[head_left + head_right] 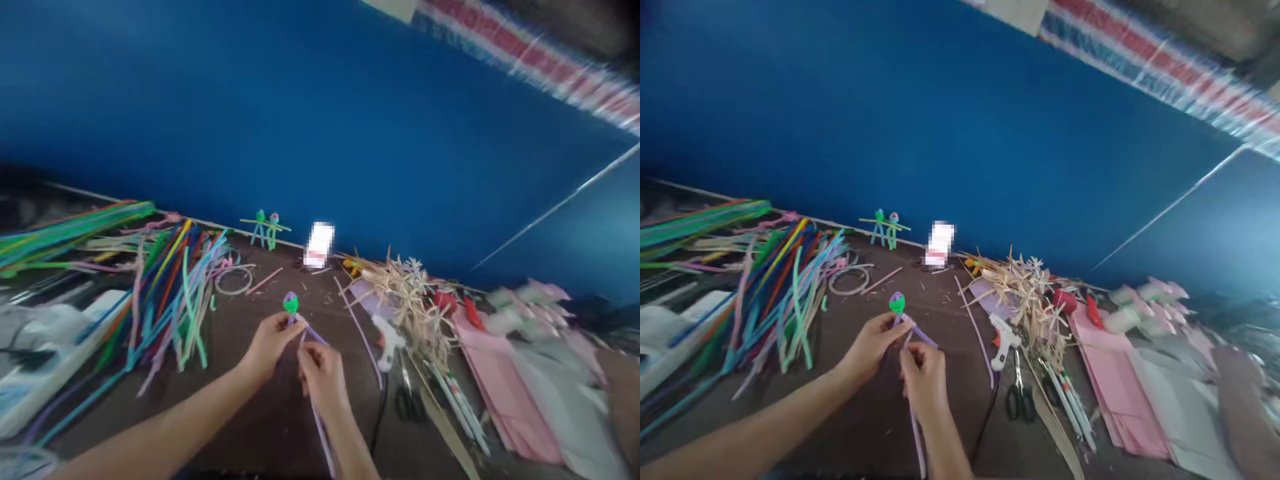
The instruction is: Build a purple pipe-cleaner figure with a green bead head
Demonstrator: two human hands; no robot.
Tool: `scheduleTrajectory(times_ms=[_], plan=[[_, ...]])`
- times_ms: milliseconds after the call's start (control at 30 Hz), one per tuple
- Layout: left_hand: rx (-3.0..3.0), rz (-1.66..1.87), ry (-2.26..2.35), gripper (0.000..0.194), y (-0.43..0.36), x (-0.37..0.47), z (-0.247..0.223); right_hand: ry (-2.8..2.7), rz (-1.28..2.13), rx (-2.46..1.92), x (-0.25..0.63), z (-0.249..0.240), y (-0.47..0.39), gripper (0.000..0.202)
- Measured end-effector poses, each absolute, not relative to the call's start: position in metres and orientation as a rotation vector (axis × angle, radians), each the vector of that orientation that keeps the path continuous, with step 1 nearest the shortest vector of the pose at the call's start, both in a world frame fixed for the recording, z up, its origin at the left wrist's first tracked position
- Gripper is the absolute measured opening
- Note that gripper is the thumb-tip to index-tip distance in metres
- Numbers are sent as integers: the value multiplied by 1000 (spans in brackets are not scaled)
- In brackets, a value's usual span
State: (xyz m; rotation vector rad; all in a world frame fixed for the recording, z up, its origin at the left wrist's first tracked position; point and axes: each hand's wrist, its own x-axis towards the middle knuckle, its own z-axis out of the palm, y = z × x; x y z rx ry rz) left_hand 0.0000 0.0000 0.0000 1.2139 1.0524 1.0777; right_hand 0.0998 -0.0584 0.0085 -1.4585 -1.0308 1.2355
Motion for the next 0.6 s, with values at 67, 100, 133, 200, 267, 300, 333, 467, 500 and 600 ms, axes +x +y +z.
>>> scheduleTrajectory(times_ms=[67,100,133,200,267,300,333,467,500,600], plan=[[1271,1062,1085,24,1,0,-1,-985,1315,-1432,101,14,-59,20],[1301,1055,1094,24,1,0,-1,-966,1352,-1413,102,16,-59,21],[1333,1050,1099,23,1,-1,0,-948,1387,-1391,104,19,-59,20],[1406,1039,1092,22,1,-2,3,-920,1459,-1331,109,23,-59,18],[1470,1034,1074,21,1,-4,7,-899,1498,-1274,116,26,-59,19],[1497,1028,1067,22,0,-5,10,-893,1504,-1259,120,27,-58,20],[1520,1022,1061,22,1,-6,12,-899,1501,-1258,123,28,-58,21],[1549,974,1010,21,4,-10,16,-1035,1382,-1383,134,32,-55,19],[1541,944,995,20,6,-11,16,-1081,1323,-1422,137,33,-54,19],[1460,844,952,18,9,-14,16,-1200,1130,-1499,143,34,-51,17]])
